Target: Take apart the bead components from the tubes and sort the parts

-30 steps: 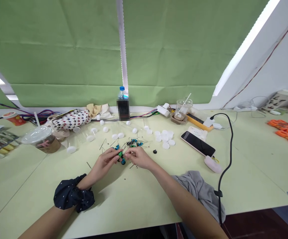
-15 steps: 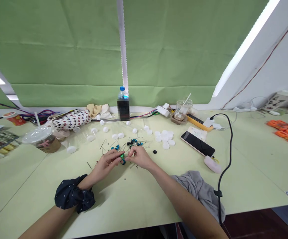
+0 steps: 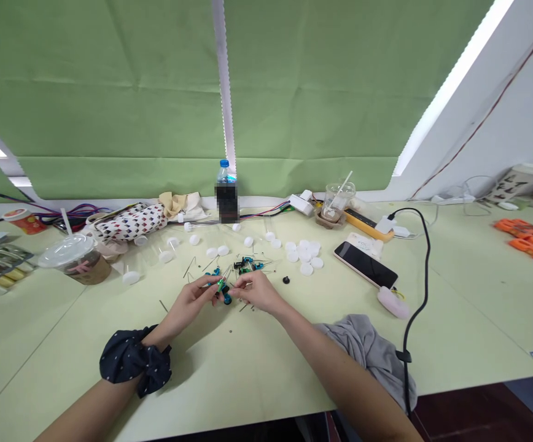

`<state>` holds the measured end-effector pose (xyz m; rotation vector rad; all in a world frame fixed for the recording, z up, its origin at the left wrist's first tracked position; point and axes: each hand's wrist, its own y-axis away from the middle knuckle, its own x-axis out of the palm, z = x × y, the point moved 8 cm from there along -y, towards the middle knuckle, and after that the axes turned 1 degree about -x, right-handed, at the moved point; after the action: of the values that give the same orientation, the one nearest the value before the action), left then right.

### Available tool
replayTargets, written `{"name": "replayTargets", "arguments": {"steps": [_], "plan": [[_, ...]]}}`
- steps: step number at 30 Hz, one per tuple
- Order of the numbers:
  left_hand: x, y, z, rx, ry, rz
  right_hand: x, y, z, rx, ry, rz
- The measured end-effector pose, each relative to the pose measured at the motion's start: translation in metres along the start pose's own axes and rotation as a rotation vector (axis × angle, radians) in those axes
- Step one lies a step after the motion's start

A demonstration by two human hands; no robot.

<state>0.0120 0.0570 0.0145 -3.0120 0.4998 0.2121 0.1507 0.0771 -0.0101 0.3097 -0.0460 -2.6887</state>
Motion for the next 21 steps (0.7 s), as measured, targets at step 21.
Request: {"name": "replayTargets", "arguments": {"steps": [21], "plan": [[0.011, 0.003, -0.008, -0.046, 0.097, 0.037, 0.004, 0.001, 0.011, -0.111, 0.085, 0.04]]}}
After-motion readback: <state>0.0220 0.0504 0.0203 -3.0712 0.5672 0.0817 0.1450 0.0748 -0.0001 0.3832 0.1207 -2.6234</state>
